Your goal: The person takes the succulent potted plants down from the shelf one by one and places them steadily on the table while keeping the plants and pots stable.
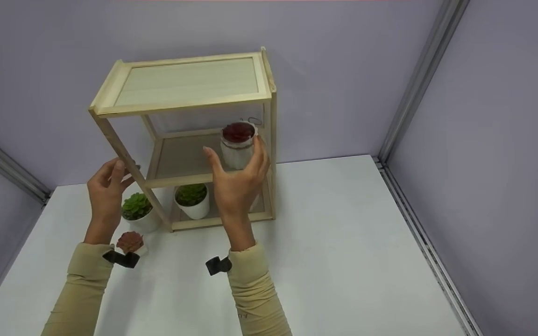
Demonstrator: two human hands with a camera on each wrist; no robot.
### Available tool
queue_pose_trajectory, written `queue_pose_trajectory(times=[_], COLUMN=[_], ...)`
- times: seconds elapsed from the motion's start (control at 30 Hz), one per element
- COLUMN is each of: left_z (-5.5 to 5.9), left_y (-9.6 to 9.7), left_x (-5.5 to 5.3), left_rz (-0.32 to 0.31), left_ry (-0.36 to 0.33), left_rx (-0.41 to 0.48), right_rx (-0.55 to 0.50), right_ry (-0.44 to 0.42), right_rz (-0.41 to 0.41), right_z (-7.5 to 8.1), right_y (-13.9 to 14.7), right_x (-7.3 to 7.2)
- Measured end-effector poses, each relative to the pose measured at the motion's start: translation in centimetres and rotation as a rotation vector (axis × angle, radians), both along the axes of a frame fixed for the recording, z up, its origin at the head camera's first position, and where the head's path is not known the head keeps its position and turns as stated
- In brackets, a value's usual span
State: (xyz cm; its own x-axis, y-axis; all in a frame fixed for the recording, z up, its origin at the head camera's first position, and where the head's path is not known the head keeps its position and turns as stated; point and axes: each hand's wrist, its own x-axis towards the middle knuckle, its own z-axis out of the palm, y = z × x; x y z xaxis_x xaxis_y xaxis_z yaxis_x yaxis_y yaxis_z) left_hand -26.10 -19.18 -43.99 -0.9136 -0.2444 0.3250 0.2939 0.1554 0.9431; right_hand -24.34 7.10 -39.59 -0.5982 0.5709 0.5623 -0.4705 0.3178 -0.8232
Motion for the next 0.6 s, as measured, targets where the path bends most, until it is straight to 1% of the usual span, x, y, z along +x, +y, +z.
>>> queue_pose_trajectory(times=[0.13,0.27,0.33,0.5,0.6], left_z=[0.2,0.4,0.5,1.0,1.2], left_y=[0.4,0.7,0.9,1.2,1.3], left_x=[0.0,0.1,0.1,-0.1,-0.1], left_rz=[0.015,0.044,0.055,0.053,0.061], left_ry=[-0.003,0.033,0.053,0.092,0.087], left_rx=[0.059,0.116,0.125,0.143,0.137], right_rx=[0.0,0.017,0.021,0.022,0.02], right_ry=[-0.035,-0.072,-0.087,-0.126,-0.158], right_rz=[-0.019,-0.039,-0.037,-0.024,-0.013], right_z=[-0.5,-0.9,-1.1,-1.7,-2.0], right_y=[-0.6,-1.2,-1.5,-1.9,-2.1], right_x=[-0.3,-0.7,-0.9,-1.4,-1.7])
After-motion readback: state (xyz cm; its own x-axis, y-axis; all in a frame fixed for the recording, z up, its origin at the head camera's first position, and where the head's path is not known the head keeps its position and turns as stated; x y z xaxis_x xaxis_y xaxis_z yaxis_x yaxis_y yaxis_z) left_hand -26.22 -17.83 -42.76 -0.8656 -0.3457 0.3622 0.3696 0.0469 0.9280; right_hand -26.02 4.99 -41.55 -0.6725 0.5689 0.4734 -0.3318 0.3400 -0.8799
